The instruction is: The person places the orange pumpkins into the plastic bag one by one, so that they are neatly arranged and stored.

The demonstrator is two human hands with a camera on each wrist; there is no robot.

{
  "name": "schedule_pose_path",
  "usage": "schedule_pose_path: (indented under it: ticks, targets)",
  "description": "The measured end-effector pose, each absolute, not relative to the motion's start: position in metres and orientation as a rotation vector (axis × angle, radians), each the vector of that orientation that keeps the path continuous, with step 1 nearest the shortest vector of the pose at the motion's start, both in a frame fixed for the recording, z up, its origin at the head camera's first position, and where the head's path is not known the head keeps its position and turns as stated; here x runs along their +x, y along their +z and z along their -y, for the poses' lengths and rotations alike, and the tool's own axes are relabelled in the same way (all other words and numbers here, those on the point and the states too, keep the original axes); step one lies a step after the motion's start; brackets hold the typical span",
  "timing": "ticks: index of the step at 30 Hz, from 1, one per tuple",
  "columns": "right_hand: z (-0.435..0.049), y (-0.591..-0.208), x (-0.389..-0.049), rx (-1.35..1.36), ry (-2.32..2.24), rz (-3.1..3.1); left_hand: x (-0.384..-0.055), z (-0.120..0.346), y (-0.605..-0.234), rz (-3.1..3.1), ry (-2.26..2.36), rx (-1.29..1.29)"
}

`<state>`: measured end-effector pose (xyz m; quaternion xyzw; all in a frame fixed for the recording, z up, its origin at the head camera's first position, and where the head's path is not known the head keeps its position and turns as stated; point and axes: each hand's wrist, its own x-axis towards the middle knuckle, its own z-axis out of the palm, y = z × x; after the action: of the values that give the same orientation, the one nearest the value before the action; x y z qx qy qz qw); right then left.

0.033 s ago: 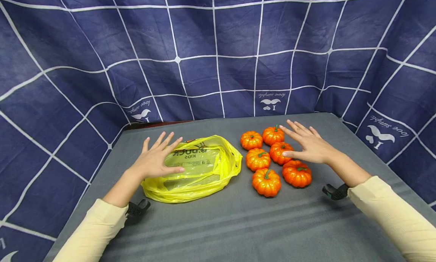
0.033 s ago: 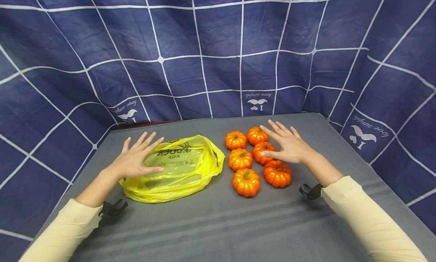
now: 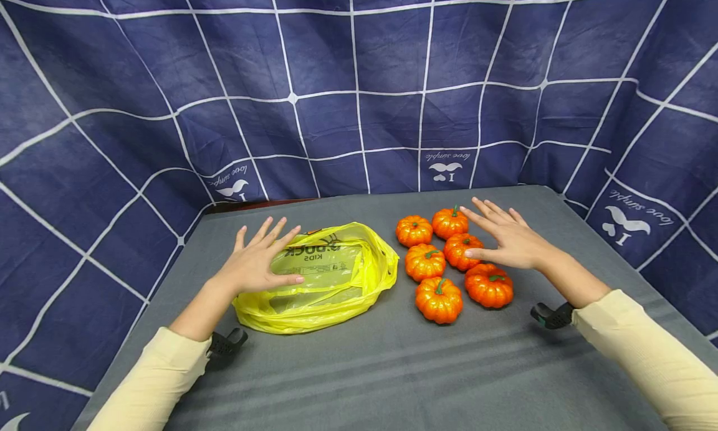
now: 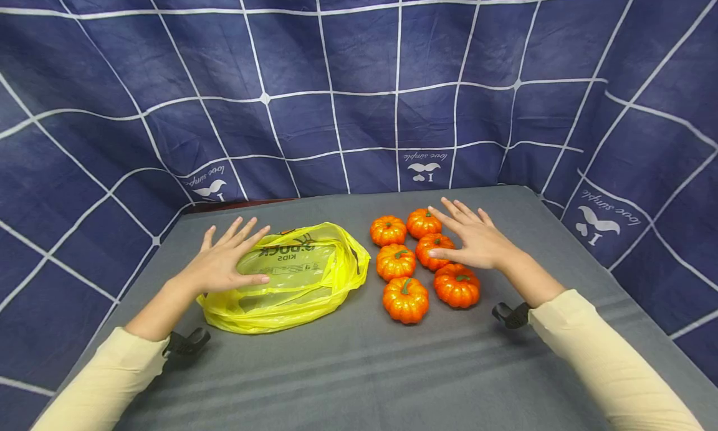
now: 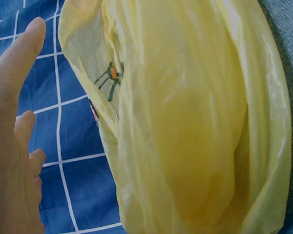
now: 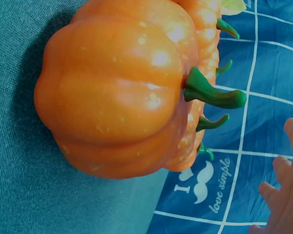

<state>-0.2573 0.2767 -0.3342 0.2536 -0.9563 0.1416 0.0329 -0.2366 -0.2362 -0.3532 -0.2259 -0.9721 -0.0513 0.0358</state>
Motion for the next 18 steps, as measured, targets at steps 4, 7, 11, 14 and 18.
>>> schedule_pose_path:
  ticks: [4, 7, 11, 14, 18]
  targets:
    - [-0.2755, -0.3339, -0.2577, 0.778, 0.444, 2.951, -0.2362, 0.2358, -0.3524, 2.988, -0.155, -0.691]
    - [-0.2742, -0.3326, -0.2583, 0.776, 0.446, 2.954, -0.2360, 0.2353, -0.3512, 2.988, -0.154, -0.689]
    - [-0.2731, -0.3306, -0.2592, 0.781, 0.439, 2.953, -0.2360, 0.2351, -0.3502, 2.988, -0.152, -0.690]
    - [-0.2724, -0.3291, -0.2601, 0.785, 0.442, 2.950, -0.2361, 0.2351, -0.3506, 2.990, -0.153, -0.688]
    - [-0.2710, -0.3266, -0.2626, 0.777, 0.458, 2.938, -0.2346, 0.2356, -0.3524, 2.990, -0.182, -0.673]
